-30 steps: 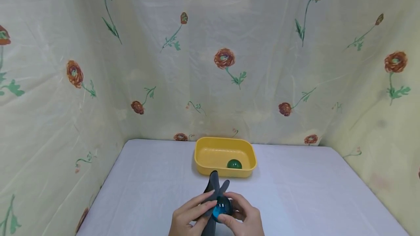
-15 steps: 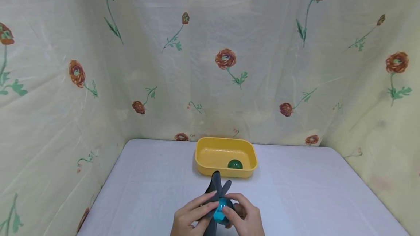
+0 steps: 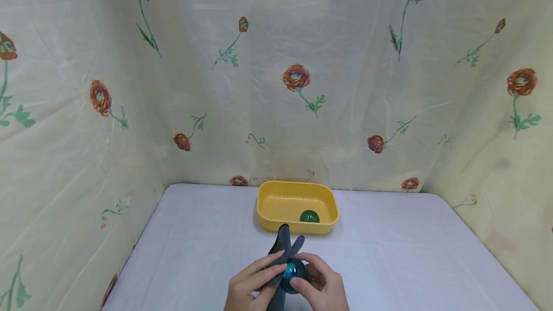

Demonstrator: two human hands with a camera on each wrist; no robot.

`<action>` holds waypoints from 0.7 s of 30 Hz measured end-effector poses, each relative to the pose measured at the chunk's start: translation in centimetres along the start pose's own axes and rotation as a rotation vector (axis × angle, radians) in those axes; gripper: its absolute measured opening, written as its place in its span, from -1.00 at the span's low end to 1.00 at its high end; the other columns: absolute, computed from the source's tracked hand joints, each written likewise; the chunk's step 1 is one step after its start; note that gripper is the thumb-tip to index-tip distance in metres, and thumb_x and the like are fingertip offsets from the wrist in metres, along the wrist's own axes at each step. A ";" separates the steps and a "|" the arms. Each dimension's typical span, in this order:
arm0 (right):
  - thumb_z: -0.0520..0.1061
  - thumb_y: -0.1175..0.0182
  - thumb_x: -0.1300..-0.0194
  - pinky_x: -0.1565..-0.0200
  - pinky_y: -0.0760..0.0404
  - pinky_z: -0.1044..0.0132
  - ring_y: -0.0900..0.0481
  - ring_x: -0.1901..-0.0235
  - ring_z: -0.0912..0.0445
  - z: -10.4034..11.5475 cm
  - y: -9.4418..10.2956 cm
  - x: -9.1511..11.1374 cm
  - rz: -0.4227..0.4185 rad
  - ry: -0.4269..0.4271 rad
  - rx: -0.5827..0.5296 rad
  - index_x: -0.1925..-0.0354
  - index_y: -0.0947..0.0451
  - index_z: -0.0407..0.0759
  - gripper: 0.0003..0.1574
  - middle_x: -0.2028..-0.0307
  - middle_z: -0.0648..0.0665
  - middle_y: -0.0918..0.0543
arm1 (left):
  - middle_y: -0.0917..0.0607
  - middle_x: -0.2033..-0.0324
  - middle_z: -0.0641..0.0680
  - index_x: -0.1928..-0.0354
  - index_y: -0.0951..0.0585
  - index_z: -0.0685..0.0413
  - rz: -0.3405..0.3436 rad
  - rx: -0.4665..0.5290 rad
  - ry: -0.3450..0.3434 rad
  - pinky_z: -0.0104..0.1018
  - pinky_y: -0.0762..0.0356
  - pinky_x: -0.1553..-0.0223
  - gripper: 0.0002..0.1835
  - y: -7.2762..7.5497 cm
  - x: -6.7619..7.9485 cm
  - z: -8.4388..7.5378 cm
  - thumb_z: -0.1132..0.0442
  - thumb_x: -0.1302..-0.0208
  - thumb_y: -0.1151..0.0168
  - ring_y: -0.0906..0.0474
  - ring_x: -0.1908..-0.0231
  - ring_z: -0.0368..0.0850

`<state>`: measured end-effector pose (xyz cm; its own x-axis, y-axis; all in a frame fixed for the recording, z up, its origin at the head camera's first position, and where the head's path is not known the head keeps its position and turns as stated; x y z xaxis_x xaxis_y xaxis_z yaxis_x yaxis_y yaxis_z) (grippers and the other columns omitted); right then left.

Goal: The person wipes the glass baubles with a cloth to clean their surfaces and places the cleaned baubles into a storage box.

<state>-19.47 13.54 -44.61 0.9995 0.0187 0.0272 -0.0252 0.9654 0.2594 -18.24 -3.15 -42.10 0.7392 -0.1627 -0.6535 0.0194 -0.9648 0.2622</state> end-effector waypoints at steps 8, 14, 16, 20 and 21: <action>-0.02 -0.39 -0.20 0.01 -0.70 0.35 -0.68 0.12 0.16 0.3 0.0 0.2 -0.009 0.082 -0.003 -0.23 -0.45 -0.22 -0.31 -0.04 -0.29 -0.68 | -0.68 -0.15 0.00 -0.06 -0.72 -0.06 0.029 0.023 0.085 -0.47 -0.69 0.10 -0.67 0.0 -0.1 0.3 0.40 -0.32 -0.24 -0.68 -0.08 -0.14; 0.00 -0.46 -0.12 -0.09 -0.67 0.33 -0.63 0.05 0.15 0.1 -0.2 0.3 -0.011 0.083 0.001 -0.23 -0.46 -0.18 -0.25 -0.11 -0.22 -0.63 | -0.67 -0.15 -0.01 -0.06 -0.72 -0.07 0.042 0.001 0.106 -0.49 -0.67 0.06 -0.66 -0.1 -0.1 0.3 0.42 -0.31 -0.24 -0.68 -0.09 -0.12; 0.04 -0.47 -0.09 -0.12 -0.65 0.33 -0.62 0.02 0.11 0.1 -0.2 0.3 -0.001 0.083 0.011 -0.24 -0.46 -0.16 -0.21 -0.14 -0.21 -0.61 | -0.68 -0.14 -0.02 -0.05 -0.72 -0.09 0.040 -0.010 0.113 -0.50 -0.66 0.06 -0.65 -0.1 -0.1 0.4 0.43 -0.30 -0.24 -0.68 -0.08 -0.13; 0.07 -0.49 -0.06 -0.15 -0.64 0.33 -0.62 -0.06 0.00 0.3 -0.3 0.5 0.008 0.109 0.034 -0.24 -0.45 -0.17 -0.17 -0.18 -0.21 -0.58 | -0.69 -0.12 -0.01 -0.03 -0.73 -0.09 0.029 -0.019 0.109 -0.49 -0.66 0.04 -0.64 -0.1 -0.1 0.3 0.44 -0.28 -0.25 -0.69 -0.06 -0.13; 0.06 -0.49 -0.06 -0.15 -0.64 0.33 -0.62 -0.07 -0.02 0.3 -0.3 0.6 0.006 0.118 0.038 -0.23 -0.46 -0.17 -0.18 -0.18 -0.21 -0.59 | -0.69 -0.12 -0.01 -0.03 -0.73 -0.09 0.026 -0.020 0.104 -0.48 -0.66 0.04 -0.64 -0.2 -0.1 0.3 0.44 -0.28 -0.25 -0.69 -0.06 -0.13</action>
Point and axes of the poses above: each hand's wrist, its own x-axis away from the middle knuckle, its own y-axis out of the back of the hand, z = x × y, the point moved 8 cm from there along -x, towards the middle knuckle
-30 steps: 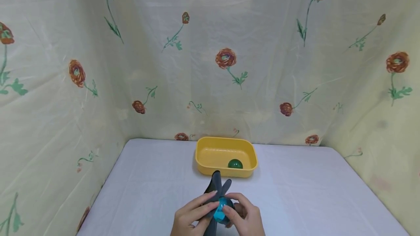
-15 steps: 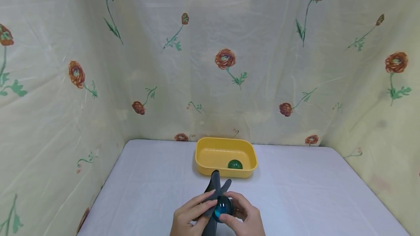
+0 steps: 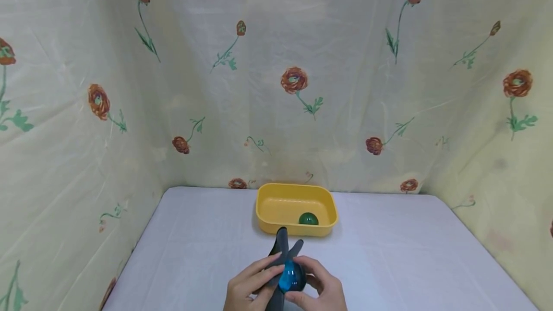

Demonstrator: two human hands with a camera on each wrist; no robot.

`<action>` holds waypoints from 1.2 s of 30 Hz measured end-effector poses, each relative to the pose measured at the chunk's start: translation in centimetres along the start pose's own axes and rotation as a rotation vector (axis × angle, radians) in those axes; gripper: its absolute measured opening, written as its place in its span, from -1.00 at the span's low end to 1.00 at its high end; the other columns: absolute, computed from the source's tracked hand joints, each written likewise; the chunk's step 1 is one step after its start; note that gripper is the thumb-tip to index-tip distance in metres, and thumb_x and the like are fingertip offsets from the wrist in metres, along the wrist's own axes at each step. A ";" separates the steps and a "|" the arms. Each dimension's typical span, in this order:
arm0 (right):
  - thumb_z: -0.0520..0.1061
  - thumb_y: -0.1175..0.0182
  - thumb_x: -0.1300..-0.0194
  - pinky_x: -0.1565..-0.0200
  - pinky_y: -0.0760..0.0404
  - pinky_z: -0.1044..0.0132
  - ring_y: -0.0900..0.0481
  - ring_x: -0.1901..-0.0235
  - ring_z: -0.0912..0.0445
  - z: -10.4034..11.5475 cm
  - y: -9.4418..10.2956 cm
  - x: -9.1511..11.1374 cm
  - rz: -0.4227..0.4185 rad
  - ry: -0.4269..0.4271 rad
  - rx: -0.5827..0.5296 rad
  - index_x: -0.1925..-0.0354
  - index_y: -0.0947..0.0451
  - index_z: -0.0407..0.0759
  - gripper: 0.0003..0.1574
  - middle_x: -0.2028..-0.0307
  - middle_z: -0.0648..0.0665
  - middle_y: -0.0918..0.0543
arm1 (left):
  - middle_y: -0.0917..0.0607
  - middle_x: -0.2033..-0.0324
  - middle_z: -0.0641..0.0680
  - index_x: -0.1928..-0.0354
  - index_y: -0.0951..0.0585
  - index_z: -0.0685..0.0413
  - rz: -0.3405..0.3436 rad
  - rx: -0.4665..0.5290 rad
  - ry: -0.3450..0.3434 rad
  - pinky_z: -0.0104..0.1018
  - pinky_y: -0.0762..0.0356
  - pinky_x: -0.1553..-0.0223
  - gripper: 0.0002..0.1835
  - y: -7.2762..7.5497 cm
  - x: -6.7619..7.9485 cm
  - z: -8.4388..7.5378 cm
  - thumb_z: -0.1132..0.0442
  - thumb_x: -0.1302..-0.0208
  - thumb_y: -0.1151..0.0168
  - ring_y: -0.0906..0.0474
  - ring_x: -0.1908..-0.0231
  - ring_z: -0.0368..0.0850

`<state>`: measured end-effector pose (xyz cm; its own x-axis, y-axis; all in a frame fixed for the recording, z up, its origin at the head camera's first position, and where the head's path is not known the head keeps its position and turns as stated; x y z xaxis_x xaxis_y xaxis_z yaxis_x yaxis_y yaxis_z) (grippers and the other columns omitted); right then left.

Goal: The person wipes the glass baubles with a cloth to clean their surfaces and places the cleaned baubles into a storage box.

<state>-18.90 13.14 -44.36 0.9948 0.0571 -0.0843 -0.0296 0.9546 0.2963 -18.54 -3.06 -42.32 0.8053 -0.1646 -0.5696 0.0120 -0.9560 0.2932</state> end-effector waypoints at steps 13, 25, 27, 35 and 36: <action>-0.06 -0.55 0.03 -0.19 -0.61 0.38 -0.60 -0.16 0.01 1.0 0.3 0.9 -0.082 0.067 -0.022 -0.21 -0.46 -0.22 -0.14 -0.15 -0.14 -0.61 | -0.69 -0.12 -0.04 -0.03 -0.72 -0.12 -0.014 -0.050 -0.038 -0.39 -0.69 -0.01 -0.60 -0.1 0.0 -0.1 0.47 -0.25 -0.25 -0.69 -0.05 -0.15; -0.11 -0.56 0.07 -0.22 -0.60 0.31 -0.59 -0.10 0.27 1.9 0.1 1.3 -0.113 0.167 0.024 -0.17 -0.49 -0.05 -0.19 -0.09 0.12 -0.59 | -0.70 -0.09 0.01 -0.03 -0.73 -0.07 -0.031 -0.065 -0.084 -0.42 -0.69 0.03 -0.56 0.0 0.0 -0.4 0.53 -0.19 -0.26 -0.71 -0.02 -0.15; -0.10 -0.56 0.07 -0.21 -0.61 0.31 -0.59 -0.10 0.28 1.9 0.1 1.3 -0.104 0.159 0.030 -0.17 -0.49 -0.06 -0.19 -0.09 0.11 -0.59 | -0.70 -0.10 -0.02 -0.03 -0.73 -0.09 -0.030 -0.067 -0.061 -0.43 -0.69 0.02 -0.55 0.0 0.0 -0.3 0.53 -0.19 -0.25 -0.71 -0.02 -0.17; -0.04 -0.52 -0.03 -0.15 -0.63 0.38 -0.60 -0.10 0.13 1.5 0.3 1.0 -0.046 0.094 0.014 -0.20 -0.47 -0.20 -0.21 -0.14 -0.15 -0.61 | -0.69 -0.12 0.00 -0.04 -0.73 -0.08 -0.013 -0.079 -0.044 -0.40 -0.69 0.02 -0.58 -0.2 0.2 -0.2 0.51 -0.23 -0.23 -0.70 -0.04 -0.13; -0.04 -0.51 -0.05 -0.15 -0.63 0.39 -0.60 -0.09 0.15 1.4 0.3 1.0 -0.039 0.077 0.009 -0.20 -0.46 -0.20 -0.22 -0.14 -0.17 -0.60 | -0.69 -0.12 0.00 -0.04 -0.73 -0.07 -0.009 -0.079 -0.049 -0.40 -0.70 0.02 -0.59 -0.2 0.2 -0.1 0.51 -0.23 -0.24 -0.70 -0.04 -0.13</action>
Point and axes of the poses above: each hand's wrist, its own x-axis away from the middle knuckle, its own y-axis out of the back of the hand, z = x × y, the point moved 8 cm from there along -x, towards the middle knuckle
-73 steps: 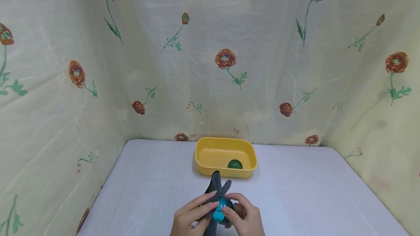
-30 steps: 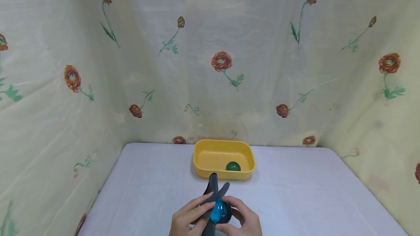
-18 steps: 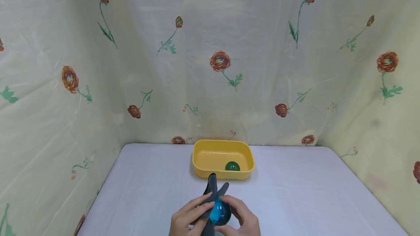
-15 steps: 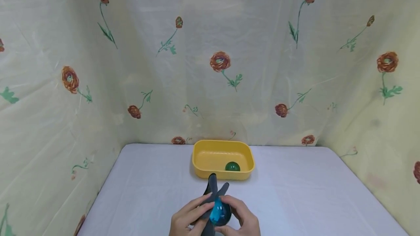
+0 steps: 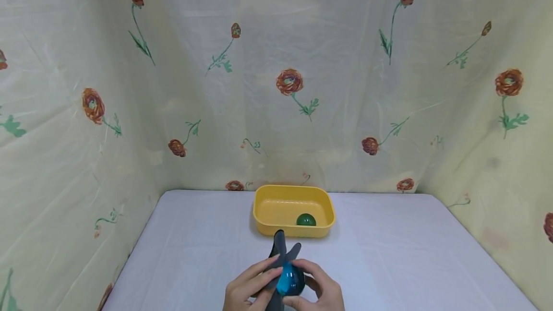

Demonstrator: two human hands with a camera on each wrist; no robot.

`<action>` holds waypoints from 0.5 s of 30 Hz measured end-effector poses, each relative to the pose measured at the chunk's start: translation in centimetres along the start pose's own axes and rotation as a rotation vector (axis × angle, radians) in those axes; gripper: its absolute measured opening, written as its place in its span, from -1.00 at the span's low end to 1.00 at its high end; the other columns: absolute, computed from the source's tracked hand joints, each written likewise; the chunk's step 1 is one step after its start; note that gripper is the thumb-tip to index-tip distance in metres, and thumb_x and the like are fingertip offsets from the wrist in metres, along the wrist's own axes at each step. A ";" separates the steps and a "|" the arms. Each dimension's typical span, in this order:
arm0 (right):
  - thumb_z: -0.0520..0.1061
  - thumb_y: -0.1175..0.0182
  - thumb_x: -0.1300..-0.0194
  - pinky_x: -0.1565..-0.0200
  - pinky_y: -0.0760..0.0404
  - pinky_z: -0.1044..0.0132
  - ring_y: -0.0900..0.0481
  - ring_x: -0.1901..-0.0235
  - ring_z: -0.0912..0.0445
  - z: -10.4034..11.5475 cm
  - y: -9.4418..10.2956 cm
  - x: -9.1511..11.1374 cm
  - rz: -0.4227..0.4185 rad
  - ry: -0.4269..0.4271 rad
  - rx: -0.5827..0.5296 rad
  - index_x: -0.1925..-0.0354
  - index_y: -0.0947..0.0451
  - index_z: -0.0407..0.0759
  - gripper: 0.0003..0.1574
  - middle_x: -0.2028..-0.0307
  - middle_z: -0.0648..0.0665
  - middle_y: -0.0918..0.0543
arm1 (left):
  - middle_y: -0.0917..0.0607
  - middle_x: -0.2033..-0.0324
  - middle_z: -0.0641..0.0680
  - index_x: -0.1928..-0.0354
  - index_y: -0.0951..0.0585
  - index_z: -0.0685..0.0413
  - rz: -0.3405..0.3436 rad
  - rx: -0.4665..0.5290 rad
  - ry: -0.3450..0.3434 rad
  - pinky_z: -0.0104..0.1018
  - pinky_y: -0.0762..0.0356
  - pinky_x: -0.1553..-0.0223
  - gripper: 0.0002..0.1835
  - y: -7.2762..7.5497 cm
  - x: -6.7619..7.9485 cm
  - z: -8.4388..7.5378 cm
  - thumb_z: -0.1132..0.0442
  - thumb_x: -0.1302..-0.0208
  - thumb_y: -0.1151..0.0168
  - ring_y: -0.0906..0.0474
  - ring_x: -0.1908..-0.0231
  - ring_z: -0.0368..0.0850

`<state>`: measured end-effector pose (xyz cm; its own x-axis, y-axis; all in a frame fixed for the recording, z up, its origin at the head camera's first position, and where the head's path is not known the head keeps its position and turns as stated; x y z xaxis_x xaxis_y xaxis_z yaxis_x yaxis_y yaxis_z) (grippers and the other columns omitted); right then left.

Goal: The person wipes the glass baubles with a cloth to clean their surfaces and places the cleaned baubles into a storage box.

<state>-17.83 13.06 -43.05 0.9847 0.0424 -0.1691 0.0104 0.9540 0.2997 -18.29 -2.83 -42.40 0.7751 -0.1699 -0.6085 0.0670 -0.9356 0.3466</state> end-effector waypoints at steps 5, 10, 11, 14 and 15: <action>-0.02 -0.48 -0.09 -0.14 -0.64 0.36 -0.58 -0.01 0.24 -0.8 -0.1 -0.2 0.013 -0.054 -0.022 -0.23 -0.44 -0.20 -0.22 -0.13 -0.20 -0.59 | -0.68 -0.14 -0.02 -0.05 -0.72 -0.13 0.017 0.004 -0.002 -0.40 -0.69 0.01 -0.57 0.0 0.1 0.1 0.49 -0.24 -0.24 -0.70 -0.04 -0.15; -0.01 -0.43 -0.16 -0.10 -0.67 0.34 -0.61 0.04 0.26 -1.1 -0.1 -0.3 0.009 -0.071 -0.032 -0.24 -0.42 -0.22 -0.26 -0.10 -0.22 -0.62 | -0.68 -0.14 -0.02 -0.05 -0.72 -0.12 0.023 0.011 -0.006 -0.41 -0.69 0.01 -0.58 0.0 0.1 -0.1 0.49 -0.25 -0.24 -0.70 -0.03 -0.16; -0.01 -0.42 -0.17 -0.09 -0.67 0.35 -0.62 0.05 0.26 -1.1 -0.1 -0.3 0.007 -0.077 -0.033 -0.24 -0.42 -0.22 -0.27 -0.10 -0.22 -0.63 | -0.68 -0.14 -0.01 -0.05 -0.72 -0.11 0.024 0.016 -0.015 -0.41 -0.69 0.01 -0.58 0.1 0.1 -0.2 0.49 -0.25 -0.23 -0.70 -0.03 -0.16; -0.01 -0.40 -0.21 -0.07 -0.67 0.35 -0.64 0.07 0.26 -1.2 -0.1 -0.4 0.009 -0.093 -0.037 -0.24 -0.41 -0.24 -0.28 -0.08 -0.24 -0.65 | -0.68 -0.14 -0.01 -0.04 -0.72 -0.12 0.019 0.022 -0.045 -0.40 -0.70 0.02 -0.59 0.1 0.0 -0.3 0.49 -0.25 -0.24 -0.70 -0.03 -0.17; -0.01 -0.39 -0.22 -0.06 -0.68 0.35 -0.64 0.08 0.25 -1.2 -0.1 -0.4 0.010 -0.096 -0.036 -0.24 -0.41 -0.25 -0.29 -0.07 -0.26 -0.66 | -0.68 -0.14 0.00 -0.04 -0.72 -0.11 0.016 0.024 -0.062 -0.39 -0.70 0.02 -0.59 0.2 0.0 -0.4 0.49 -0.25 -0.24 -0.70 -0.04 -0.16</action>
Point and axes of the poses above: each hand's wrist, its own x-axis away from the middle knuckle, its own y-axis out of the back of the hand, z = x × y, the point moved 8 cm from there along -x, towards the middle knuckle
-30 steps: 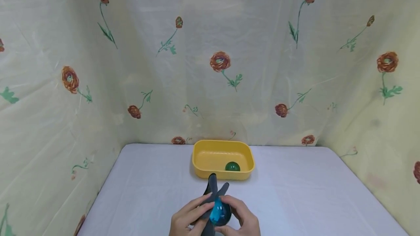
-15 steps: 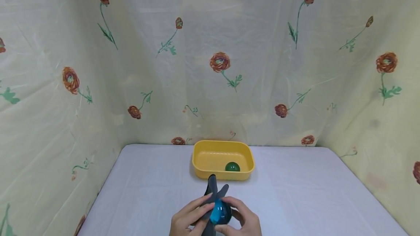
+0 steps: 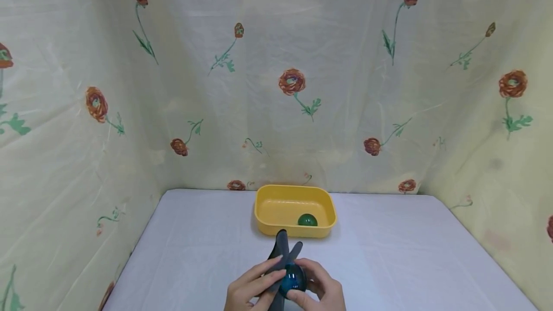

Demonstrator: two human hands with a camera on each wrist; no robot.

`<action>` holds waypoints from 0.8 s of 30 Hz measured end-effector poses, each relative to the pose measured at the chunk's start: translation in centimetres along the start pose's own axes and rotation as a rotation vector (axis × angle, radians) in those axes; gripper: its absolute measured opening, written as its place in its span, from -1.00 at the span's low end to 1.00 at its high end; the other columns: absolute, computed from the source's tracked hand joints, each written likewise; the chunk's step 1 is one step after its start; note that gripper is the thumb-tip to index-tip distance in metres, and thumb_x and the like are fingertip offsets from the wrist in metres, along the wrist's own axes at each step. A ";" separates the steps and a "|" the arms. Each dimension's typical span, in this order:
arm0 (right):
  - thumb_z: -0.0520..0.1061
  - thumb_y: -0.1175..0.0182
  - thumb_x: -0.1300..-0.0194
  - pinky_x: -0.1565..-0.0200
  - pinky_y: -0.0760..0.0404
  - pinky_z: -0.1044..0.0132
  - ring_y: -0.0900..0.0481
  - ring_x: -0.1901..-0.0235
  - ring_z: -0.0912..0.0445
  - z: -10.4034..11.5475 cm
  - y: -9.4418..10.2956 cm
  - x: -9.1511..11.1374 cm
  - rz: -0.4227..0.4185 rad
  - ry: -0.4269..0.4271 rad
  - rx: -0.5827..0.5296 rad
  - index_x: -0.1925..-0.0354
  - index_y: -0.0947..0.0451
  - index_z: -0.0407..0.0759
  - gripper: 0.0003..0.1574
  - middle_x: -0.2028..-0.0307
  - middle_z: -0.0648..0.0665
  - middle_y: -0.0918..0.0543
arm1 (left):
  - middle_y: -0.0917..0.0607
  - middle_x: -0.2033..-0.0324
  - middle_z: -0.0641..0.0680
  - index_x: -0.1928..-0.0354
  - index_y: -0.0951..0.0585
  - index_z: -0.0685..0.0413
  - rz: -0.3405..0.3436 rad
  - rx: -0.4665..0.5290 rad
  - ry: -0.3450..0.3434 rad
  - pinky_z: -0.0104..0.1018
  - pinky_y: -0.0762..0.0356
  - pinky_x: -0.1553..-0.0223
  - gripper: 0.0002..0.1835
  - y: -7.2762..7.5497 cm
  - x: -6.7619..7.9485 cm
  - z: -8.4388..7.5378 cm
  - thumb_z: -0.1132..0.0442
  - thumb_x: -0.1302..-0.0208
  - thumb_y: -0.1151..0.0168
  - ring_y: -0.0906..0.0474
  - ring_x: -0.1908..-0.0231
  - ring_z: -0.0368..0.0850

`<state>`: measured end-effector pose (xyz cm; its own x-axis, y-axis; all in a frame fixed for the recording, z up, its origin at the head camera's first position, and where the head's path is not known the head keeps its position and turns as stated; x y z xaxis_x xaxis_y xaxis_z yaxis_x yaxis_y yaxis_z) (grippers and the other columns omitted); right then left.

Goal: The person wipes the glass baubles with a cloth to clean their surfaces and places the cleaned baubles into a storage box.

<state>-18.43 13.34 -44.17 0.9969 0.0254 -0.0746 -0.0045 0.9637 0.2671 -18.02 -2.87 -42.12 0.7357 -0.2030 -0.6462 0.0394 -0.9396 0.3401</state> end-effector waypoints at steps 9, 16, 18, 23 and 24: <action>0.05 -0.27 -0.33 0.15 -0.69 0.44 -0.69 0.28 0.20 -0.6 0.2 -0.4 0.027 -0.040 0.026 -0.25 -0.39 -0.30 -0.32 0.16 -0.26 -0.74 | -0.67 -0.15 -0.06 -0.04 -0.71 -0.17 -0.054 0.003 -0.144 -0.38 -0.67 -0.03 -0.47 0.2 0.3 -0.7 0.57 -0.11 -0.33 -0.68 -0.08 -0.14; 0.11 -0.20 -0.39 0.37 -0.65 0.45 -0.69 0.48 0.12 -0.8 0.4 -0.5 0.003 -0.066 0.018 -0.17 -0.46 -0.31 -0.39 0.37 -0.28 -0.75 | -0.67 -0.16 0.01 -0.04 -0.72 -0.10 -0.046 0.014 -0.222 -0.49 -0.58 -0.13 -0.53 0.1 0.4 -1.0 0.53 -0.13 -0.33 -0.67 -0.11 -0.10; 0.12 -0.19 -0.39 0.42 -0.63 0.42 -0.65 0.54 0.15 -0.9 0.5 -0.5 -0.002 -0.081 0.017 -0.16 -0.48 -0.31 -0.40 0.43 -0.23 -0.74 | -0.66 -0.16 0.01 -0.04 -0.72 -0.10 -0.041 0.011 -0.233 -0.50 -0.56 -0.15 -0.54 0.1 0.4 -1.1 0.52 -0.14 -0.33 -0.66 -0.11 -0.10; 0.13 -0.18 -0.39 0.47 -0.59 0.43 -0.59 0.58 0.20 -0.9 0.5 -0.5 -0.006 -0.089 0.033 -0.14 -0.49 -0.30 -0.41 0.49 -0.15 -0.71 | -0.67 -0.16 0.02 -0.05 -0.71 -0.11 -0.038 0.009 -0.251 -0.51 -0.55 -0.16 -0.52 0.2 0.3 -1.2 0.52 -0.14 -0.33 -0.67 -0.11 -0.10; 0.13 -0.18 -0.40 0.46 -0.60 0.44 -0.60 0.57 0.20 -0.8 0.4 -0.5 -0.005 -0.084 0.038 -0.14 -0.49 -0.29 -0.41 0.48 -0.16 -0.71 | -0.67 -0.16 0.02 -0.05 -0.71 -0.11 -0.040 0.009 -0.250 -0.51 -0.56 -0.15 -0.52 0.2 0.4 -1.2 0.53 -0.13 -0.33 -0.67 -0.11 -0.10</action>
<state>-18.99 13.98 -44.79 1.0000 -0.0032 0.0045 0.0017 0.9528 0.3037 -16.96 -2.79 -41.50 0.5432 -0.2270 -0.8083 0.0582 -0.9503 0.3060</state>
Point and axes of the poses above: each hand's wrist, its own x-axis away from the middle knuckle, its own y-axis out of the back of the hand, z = x × y, the point moved 8 cm from there along -x, towards the middle knuckle
